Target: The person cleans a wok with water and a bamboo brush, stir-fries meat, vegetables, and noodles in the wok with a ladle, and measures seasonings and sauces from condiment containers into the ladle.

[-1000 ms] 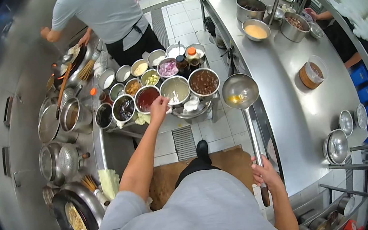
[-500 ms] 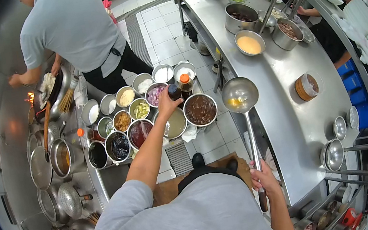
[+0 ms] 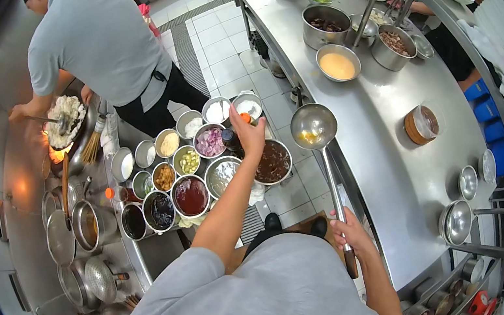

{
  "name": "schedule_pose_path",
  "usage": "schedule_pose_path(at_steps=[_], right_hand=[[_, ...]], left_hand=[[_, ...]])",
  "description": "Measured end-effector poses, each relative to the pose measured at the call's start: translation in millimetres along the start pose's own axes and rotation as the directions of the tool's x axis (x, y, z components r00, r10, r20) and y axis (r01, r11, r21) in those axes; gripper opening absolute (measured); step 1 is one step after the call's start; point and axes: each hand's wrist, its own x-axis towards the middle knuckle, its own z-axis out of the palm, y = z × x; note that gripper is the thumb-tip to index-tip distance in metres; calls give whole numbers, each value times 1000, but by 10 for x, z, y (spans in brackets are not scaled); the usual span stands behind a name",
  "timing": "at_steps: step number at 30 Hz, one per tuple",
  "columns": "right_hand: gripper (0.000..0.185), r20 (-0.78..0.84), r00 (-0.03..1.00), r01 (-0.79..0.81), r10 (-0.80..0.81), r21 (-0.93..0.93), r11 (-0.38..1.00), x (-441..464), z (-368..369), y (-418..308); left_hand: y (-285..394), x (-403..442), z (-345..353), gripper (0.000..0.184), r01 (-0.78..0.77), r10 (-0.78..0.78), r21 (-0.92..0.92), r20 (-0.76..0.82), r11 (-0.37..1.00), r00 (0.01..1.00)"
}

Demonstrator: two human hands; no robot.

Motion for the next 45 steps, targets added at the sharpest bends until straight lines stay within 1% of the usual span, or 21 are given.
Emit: schedule_pose_path(at_steps=[3, 6, 7, 10, 12, 16, 18, 20, 21, 22, 24, 26, 28, 29, 30, 32, 33, 35, 36, 38, 45], right_hand=[[25, 17, 1000, -12, 12, -31, 999, 18, -58, -104], [25, 17, 1000, -17, 19, -80, 997, 68, -182, -96], [25, 19, 999, -23, 25, -95, 995, 60, -197, -124], [25, 21, 999, -36, 38, -81, 996, 94, -258, -129], [24, 14, 999, -33, 35, -97, 995, 129, -274, -162], [25, 8, 1000, -17, 18, -85, 996, 127, -264, -297], [27, -2, 1000, -18, 17, -96, 995, 176, -334, -313], [29, 13, 1000, 15, -14, -125, 992, 195, -382, -348], [30, 39, 999, 25, -20, -133, 991, 193, -388, -398], [30, 50, 998, 38, -32, -138, 990, 212, -381, -437], [32, 66, 998, 26, -17, -140, 990, 224, -396, -484], [31, 81, 997, 19, -10, -107, 994, 242, -419, -486], [31, 97, 995, 4, 4, -79, 997, 227, -427, -543], [30, 107, 994, -24, 35, -100, 995, 192, -404, -604], [29, 121, 990, -53, 68, -121, 991, 180, -393, -641], [25, 135, 986, -76, 94, -134, 988, 205, -418, -654], [23, 154, 981, -103, 119, -107, 989, 217, -432, -657], [21, 181, 972, -136, 150, -84, 987, 233, -476, -638], [19, 223, 960, -165, 166, -23, 986, 254, -499, -621], [18, 277, 943, -201, 185, 31, 979, 305, -544, -572], [17, 351, 919, -244, 182, 143, 959, 393, -648, -522]], left_hand=[[-409, -145, 377, 89, 354, -355, 79, -6, 932, 935], [-526, -140, 403, 80, 442, -459, 147, 120, 885, 880], [-488, -131, 389, 73, 378, -403, 187, 122, 907, 907], [-378, -56, 361, 74, 382, -422, 232, 157, 895, 893], [-331, 15, 357, 72, 324, -359, 216, 148, 921, 921], [351, 444, -6, 79, 111, -118, 49, 165, 993, 979], [962, 770, -289, 81, 172, -144, -144, 184, 975, 972], [1496, 1000, -526, 81, 135, -71, -388, 174, 912, 982], [1303, 1060, -411, 74, 91, 14, -507, 200, 857, 980], [1258, 1059, -372, 69, 135, 29, -543, 283, 829, 959], [1094, 951, -248, 64, 114, 45, -515, 286, 850, 957], [959, 819, -253, 64, 89, 50, -289, 440, 953, 897], [993, 703, -377, 71, 46, -17, -26, 677, 999, 736], [647, 625, -292, 77, -19, -25, 52, 733, 998, 680], [823, 601, -389, 82, -59, -135, 206, 807, 977, 575], [821, 510, -408, 81, -206, -253, 377, 854, 903, 454], [830, 475, -408, 81, -203, -261, 384, 853, 901, 451], [869, 447, -390, 79, -423, -307, 482, 855, 767, 417], [901, 448, -382, 79, -419, -316, 490, 851, 764, 420], [967, 462, -349, 74, -573, -320, 476, 878, 667, 355], [1293, 516, -214, 67, -653, -406, 514, 854, 556, 326]])
